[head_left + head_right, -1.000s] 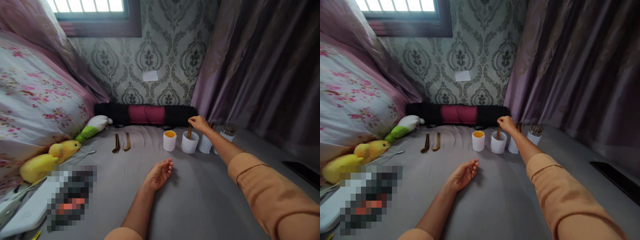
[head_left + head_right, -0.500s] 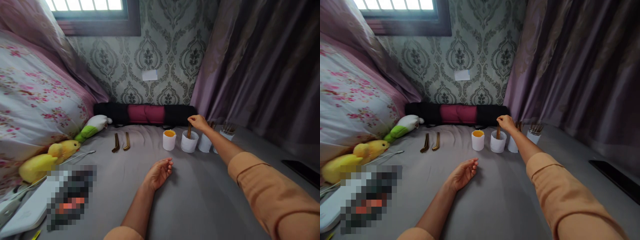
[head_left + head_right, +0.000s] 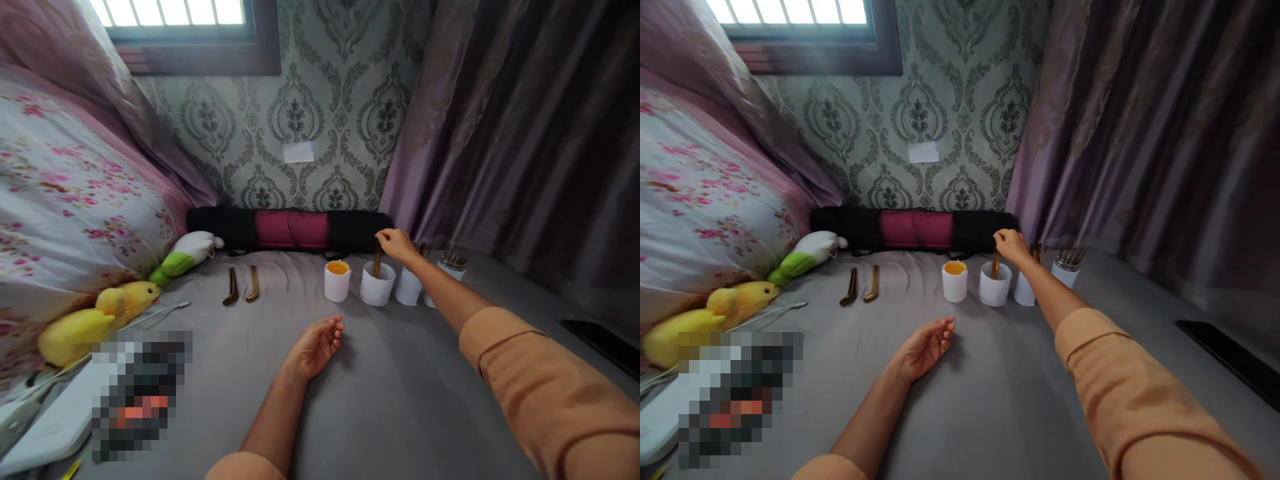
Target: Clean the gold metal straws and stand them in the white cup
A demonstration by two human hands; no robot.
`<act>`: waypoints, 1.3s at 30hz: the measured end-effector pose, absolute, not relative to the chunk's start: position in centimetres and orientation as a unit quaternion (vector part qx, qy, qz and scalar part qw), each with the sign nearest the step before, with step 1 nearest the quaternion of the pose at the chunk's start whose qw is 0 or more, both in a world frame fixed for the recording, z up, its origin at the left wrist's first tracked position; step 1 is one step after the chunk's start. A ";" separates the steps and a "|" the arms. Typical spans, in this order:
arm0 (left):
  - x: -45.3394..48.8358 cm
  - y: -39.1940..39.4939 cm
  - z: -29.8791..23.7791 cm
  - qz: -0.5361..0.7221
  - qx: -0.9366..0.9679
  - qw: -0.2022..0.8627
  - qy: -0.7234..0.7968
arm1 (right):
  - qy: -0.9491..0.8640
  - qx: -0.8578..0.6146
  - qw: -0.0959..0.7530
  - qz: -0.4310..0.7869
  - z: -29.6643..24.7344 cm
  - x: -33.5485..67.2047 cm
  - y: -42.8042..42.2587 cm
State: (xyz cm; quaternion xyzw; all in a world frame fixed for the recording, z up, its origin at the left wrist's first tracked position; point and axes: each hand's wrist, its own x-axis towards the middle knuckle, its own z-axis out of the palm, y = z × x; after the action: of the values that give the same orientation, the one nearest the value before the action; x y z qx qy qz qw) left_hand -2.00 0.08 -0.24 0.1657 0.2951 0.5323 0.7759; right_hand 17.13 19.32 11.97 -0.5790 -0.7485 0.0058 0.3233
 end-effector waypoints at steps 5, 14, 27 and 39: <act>-2.0 0.1 -0.3 0.530 0.165 0.779 0.291 | -0.730 -0.585 0.352 0.018 12.8 17.5 18.7; -2.1 0.2 -0.5 0.528 0.160 0.782 0.291 | -0.708 -0.572 0.408 0.079 12.2 18.2 18.3; -2.3 0.2 -0.6 0.524 0.157 0.786 0.287 | -0.648 -0.519 0.494 0.257 11.2 17.9 15.4; -2.2 0.2 -0.6 0.527 0.147 0.786 0.288 | -0.632 -0.505 0.501 0.307 9.2 18.1 12.1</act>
State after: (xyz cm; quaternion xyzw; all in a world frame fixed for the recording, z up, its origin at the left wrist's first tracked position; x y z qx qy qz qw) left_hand -2.24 0.17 -0.60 0.1469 0.2884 0.5274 0.7856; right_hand 18.11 12.14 9.25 -0.5045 -0.6324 0.3072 0.5012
